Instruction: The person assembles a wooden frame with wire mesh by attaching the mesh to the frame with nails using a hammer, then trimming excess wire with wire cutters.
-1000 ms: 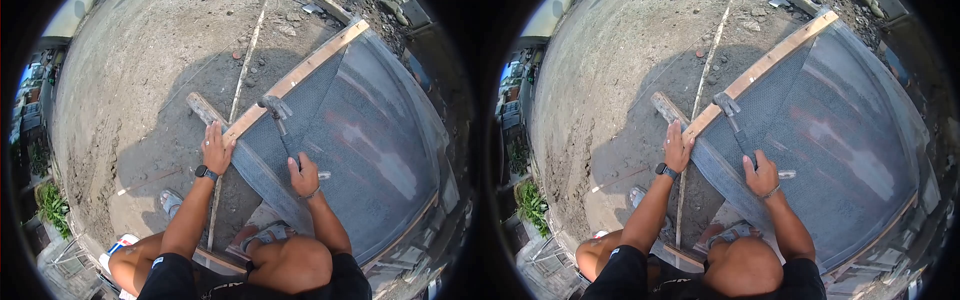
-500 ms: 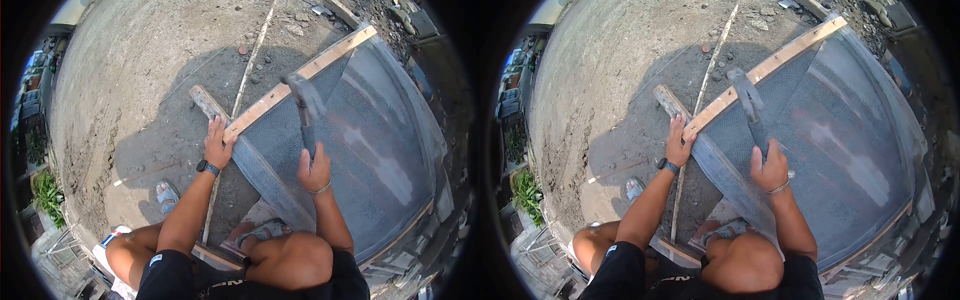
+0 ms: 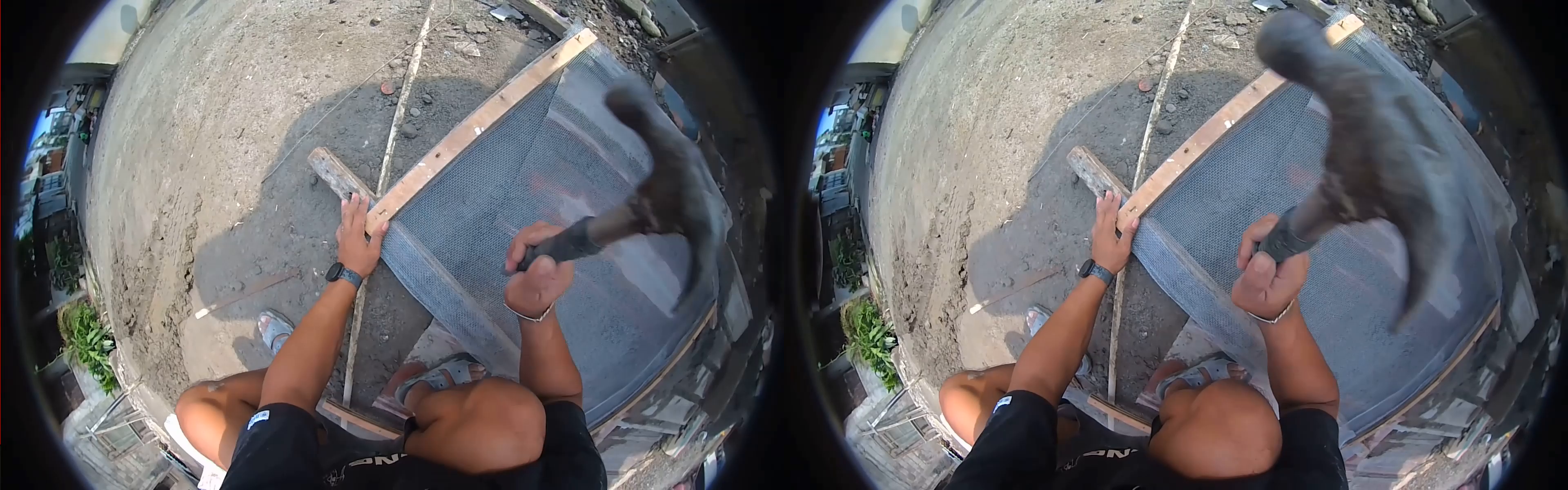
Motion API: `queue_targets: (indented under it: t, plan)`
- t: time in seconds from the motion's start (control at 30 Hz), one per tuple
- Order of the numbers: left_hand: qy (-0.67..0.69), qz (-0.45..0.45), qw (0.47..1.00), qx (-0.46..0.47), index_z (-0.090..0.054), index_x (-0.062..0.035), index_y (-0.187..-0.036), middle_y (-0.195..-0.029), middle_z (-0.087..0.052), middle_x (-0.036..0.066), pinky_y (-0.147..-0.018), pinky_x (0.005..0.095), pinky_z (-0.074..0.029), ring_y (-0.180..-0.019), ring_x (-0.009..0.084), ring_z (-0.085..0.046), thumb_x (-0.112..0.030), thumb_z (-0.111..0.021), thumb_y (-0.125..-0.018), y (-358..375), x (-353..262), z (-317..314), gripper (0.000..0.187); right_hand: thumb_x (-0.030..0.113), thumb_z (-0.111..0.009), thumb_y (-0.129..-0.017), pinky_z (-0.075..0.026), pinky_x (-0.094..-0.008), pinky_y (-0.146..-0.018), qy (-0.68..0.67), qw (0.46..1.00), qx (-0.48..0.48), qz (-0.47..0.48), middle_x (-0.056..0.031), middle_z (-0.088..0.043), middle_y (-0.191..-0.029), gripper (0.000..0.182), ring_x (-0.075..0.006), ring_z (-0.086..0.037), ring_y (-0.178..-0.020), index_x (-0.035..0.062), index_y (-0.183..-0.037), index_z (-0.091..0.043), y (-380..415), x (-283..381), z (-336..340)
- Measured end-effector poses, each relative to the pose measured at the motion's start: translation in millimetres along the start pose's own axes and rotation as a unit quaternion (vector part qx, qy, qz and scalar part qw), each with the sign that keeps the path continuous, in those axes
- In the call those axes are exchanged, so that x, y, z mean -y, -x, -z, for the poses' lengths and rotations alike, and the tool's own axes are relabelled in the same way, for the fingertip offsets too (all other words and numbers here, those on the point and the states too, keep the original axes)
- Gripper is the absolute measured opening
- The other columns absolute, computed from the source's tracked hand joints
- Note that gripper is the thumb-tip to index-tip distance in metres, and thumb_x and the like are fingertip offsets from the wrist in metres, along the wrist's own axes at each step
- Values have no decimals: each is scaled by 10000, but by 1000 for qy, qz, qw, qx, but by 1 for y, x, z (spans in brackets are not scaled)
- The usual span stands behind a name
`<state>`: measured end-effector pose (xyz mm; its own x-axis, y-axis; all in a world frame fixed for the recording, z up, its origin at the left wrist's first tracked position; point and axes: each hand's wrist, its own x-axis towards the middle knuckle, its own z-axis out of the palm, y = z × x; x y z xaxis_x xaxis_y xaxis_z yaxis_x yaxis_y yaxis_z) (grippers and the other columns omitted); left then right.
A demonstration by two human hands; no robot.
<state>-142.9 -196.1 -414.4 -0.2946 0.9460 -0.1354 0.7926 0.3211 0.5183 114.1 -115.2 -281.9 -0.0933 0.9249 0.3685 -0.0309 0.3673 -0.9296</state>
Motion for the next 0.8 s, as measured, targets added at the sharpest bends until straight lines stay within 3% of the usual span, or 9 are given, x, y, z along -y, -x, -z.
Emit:
queue_targets:
  t: [0.07,0.17,0.27,0.37,0.47,0.67,0.8]
  plan:
    - [4,-4,1000,-5,-374,-59,-1400,-1467,-306,216,-1097,477,-239,-1381,405,-225,-377,-560,-903,0,2,-1,619,371,-482,-945,-405,-355,-458,269,946,110,-146,-113,-487,-599,361,-207,-479,-468,15,-891,-465,36,-49,0]
    - [9,-13,1000,-15,-382,-58,-1394,-1456,-318,225,-1093,480,-247,-1372,414,-238,-375,-565,-900,0,6,-5,615,257,-500,-931,-428,-418,-488,342,841,255,-333,-216,-579,-655,263,-358,-583,-549,-3,-896,-480,41,-54,-13]
    - [40,-16,999,-19,-352,-83,-1413,-1488,-281,177,-1080,517,-209,-1396,377,-192,-422,-547,-898,1,11,-9,647,263,-472,-945,-417,-391,-474,259,895,207,-297,-169,-549,-610,279,-279,-565,-505,-6,-875,-486,26,-19,-21]
    - [25,-30,999,-31,-392,-66,-1388,-1452,-333,211,-1083,493,-253,-1369,404,-249,-394,-570,-894,1,11,-6,619,319,-437,-966,-394,-340,-442,159,961,122,-192,-95,-506,-568,336,-172,-507,-458,6,-856,-491,12,4,-12]
    - [7,-7,1000,-22,-383,-78,-1396,-1464,-330,181,-1075,510,-245,-1383,376,-236,-410,-564,-895,2,5,-3,628,358,-387,-985,-363,-274,-415,37,995,32,-92,-26,-458,-558,375,-90,-437,-444,24,-853,-495,6,11,-16]
    - [8,-2,1000,-18,-384,-83,-1398,-1470,-329,164,-1072,519,-232,-1389,357,-235,-417,-563,-893,2,6,-3,631,375,-369,-991,-344,-222,-366,-69,909,-22,-410,-7,-450,-559,374,-73,-410,-415,47,-852,-483,7,5,-24]
    - [16,-4,1000,-22,-400,-80,-1389,-1470,-330,165,-1074,519,-228,-1386,361,-239,-421,-568,-889,1,3,-3,628,404,-377,-982,-339,-226,-346,-65,930,-48,-359,-3,-436,-552,385,-76,-398,-391,54,-856,-475,-23,21,-13]
